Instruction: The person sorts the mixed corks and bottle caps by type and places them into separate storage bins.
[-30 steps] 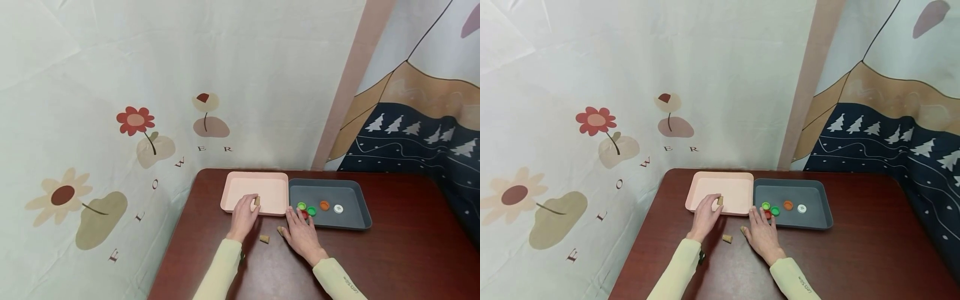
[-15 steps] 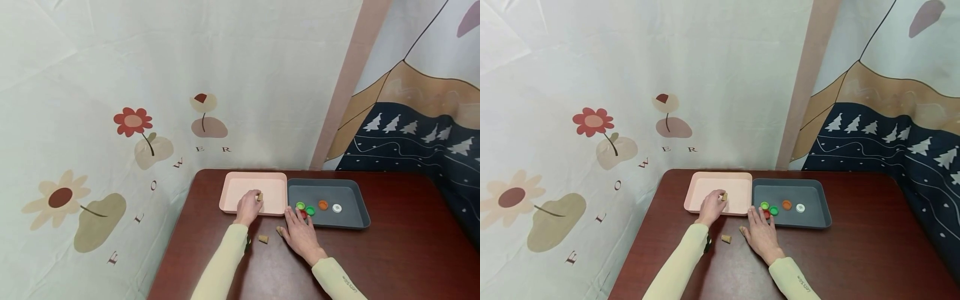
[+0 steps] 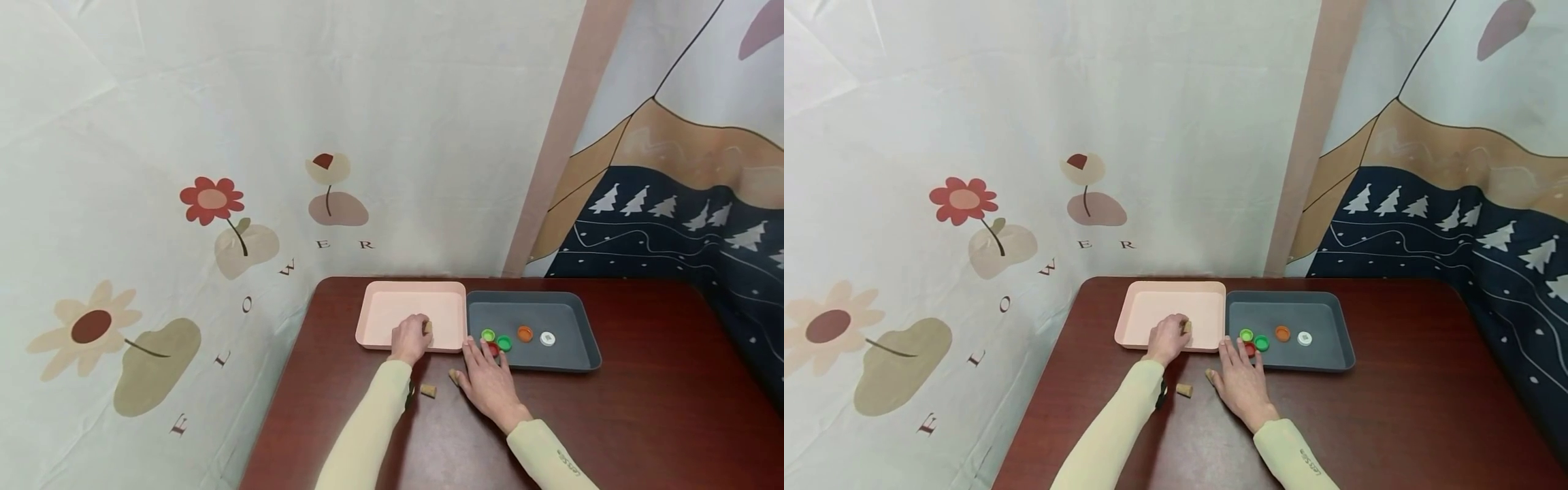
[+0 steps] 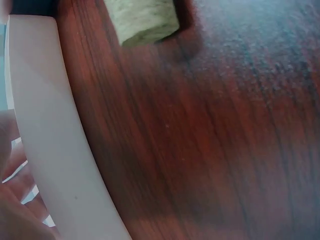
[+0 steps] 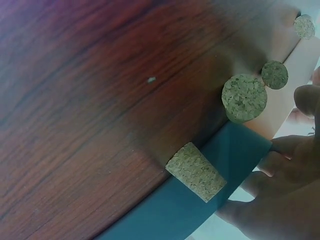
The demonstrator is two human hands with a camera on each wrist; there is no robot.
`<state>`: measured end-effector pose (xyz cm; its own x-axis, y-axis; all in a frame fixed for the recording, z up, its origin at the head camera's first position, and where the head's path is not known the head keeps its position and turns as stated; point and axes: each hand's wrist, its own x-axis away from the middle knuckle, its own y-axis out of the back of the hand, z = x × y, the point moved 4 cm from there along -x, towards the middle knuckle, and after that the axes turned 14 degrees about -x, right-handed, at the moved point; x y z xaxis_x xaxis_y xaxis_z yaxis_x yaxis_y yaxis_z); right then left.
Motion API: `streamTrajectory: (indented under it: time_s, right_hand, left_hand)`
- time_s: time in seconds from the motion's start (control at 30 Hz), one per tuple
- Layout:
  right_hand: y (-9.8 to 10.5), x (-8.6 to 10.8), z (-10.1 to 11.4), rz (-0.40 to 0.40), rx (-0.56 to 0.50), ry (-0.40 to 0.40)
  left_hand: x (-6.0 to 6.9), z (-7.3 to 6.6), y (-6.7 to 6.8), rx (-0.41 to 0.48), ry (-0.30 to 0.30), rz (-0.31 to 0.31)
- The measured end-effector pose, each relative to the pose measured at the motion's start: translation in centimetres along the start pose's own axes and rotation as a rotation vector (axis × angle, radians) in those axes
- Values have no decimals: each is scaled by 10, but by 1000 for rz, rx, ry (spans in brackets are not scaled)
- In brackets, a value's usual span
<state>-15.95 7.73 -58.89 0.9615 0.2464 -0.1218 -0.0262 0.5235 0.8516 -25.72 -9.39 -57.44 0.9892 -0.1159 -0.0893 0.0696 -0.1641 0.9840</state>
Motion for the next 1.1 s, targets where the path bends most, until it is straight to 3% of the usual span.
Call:
streamTrajectory:
  time_s: [0.13,0.3,0.7,0.83,0.97,1.1]
  right_hand:
    - [0,0,1,-3,-5,-1]
    - [-1,-1,2,7,-13,-8]
    - [-5,-1,3,2,-27,0]
    - [-4,-1,3,7,-31,-4]
    - [0,0,0,2,-34,-17]
    - [5,2,-6,-31,-51,-35]
  left_hand:
    - [3,0,1,-11,-11,2]
    - [9,9,6,46,0,-80]
    - [31,59,20,10,-7,-291]
    - [39,78,22,3,15,-257]
    - [46,94,20,3,94,-184]
    - [53,103,19,20,148,-166]
